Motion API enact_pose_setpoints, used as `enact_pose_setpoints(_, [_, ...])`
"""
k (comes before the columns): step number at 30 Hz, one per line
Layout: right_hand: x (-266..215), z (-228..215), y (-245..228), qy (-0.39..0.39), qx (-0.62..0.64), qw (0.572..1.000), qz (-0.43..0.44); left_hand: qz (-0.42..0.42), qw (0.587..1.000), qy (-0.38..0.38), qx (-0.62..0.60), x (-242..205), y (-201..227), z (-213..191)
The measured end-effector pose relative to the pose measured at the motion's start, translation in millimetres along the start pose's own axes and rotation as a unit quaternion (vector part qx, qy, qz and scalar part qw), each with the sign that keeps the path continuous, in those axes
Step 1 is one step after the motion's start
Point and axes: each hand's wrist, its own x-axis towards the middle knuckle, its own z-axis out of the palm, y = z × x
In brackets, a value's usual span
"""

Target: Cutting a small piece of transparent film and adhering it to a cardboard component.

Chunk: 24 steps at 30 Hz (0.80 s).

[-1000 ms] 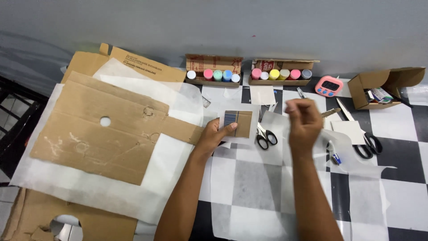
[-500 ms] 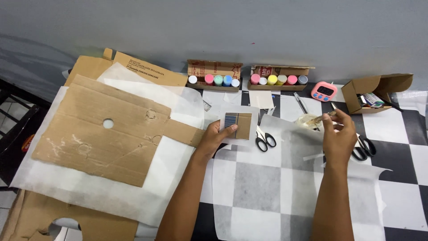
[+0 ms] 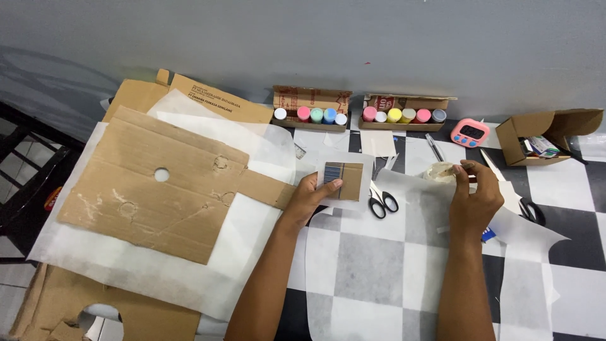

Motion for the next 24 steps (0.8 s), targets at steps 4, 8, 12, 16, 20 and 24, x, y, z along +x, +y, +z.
enact_pose_setpoints(4, [-6, 5, 10, 0.017, -0.036, 0.999, -0.03, 0.009, 1.0, 0.0, 0.001, 2, -2, -1])
enact_pose_setpoints(8, [-10, 7, 12, 0.014, -0.046, 0.998, -0.047, 0.006, 1.0, -0.003, 0.007, -1, 0, 0])
enact_pose_setpoints(12, [-14, 7, 14, 0.026, -0.051, 0.998, -0.037, 0.004, 1.0, 0.004, 0.022, 0, -2, 0])
enact_pose_setpoints(16, [-16, 10, 18, 0.052, -0.032, 0.998, -0.031, 0.005, 1.0, 0.004, 0.022, -1, 0, 1])
enact_pose_setpoints(20, [-16, 12, 15, 0.056, -0.046, 0.997, -0.023, -0.001, 1.0, 0.004, 0.021, -2, 2, 2])
enact_pose_setpoints(24, [-17, 13, 10, 0.036, -0.061, 0.997, 0.001, -0.002, 1.0, 0.008, 0.024, -1, 0, 2])
